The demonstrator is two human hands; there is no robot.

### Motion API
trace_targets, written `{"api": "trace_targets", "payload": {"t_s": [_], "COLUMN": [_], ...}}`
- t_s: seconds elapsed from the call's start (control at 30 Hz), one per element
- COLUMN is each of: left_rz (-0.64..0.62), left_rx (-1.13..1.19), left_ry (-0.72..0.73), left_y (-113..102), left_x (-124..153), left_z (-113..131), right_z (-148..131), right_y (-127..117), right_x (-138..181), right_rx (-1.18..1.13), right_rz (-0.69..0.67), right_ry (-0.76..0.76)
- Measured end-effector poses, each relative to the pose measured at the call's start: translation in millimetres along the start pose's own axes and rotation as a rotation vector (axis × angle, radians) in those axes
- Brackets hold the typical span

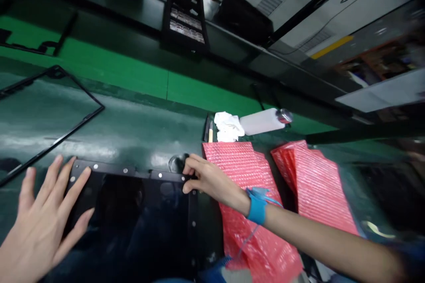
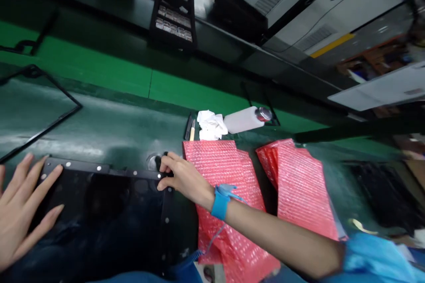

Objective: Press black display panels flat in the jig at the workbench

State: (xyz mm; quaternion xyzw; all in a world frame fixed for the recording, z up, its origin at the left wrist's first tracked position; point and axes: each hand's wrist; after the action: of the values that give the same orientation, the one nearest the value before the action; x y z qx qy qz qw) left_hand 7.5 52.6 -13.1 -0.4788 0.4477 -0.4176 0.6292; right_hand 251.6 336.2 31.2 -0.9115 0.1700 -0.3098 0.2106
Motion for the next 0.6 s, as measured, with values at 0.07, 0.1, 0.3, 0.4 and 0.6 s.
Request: {"api": "trace_targets", "payload": {"t_s": [0.07,0.1,0.3,0.4,0.6], "left_rz": [0.037,0.05,0.04,-0.101,-0.286], "left_rx": [-0.104,-0.139,-0.173,-0.096,-0.085], "left_ry": [-0.021,-0.016,0.059,0.186,0.382], "left_y": [-1.0,-1.8,-9.4,-11.1,-19.0], "left_x": [0.1,1.1,17.3,27.6,39.6], "left_z": [0.3,0.0,-15.9,-39.6,-69.8], "right_z": [2.1,3.3,25.2,37.9,31.7], "right_y": [4.7,8.5,55.8,86.5,105.1], "right_x": [9.2,16.4,93.7,127.1,125.5], "right_rx": [-0.004,-0.007,-0.115,-0.219,-0.239], "right_rz": [0.067,0.114,0.322,0.202,0.115], "right_ry": [-0.046,-0.07,-0.086,0.062,0.239]}}
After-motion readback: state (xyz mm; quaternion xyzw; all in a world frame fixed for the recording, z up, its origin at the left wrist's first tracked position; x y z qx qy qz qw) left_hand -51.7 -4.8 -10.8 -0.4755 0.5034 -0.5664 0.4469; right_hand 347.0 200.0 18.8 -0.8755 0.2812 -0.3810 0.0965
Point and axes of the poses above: each hand's wrist, its own x-axis away from the middle knuckle, its own y-axis out of the palm, z = x × y, and after that the axes turned 13 degrees about -x, right-handed
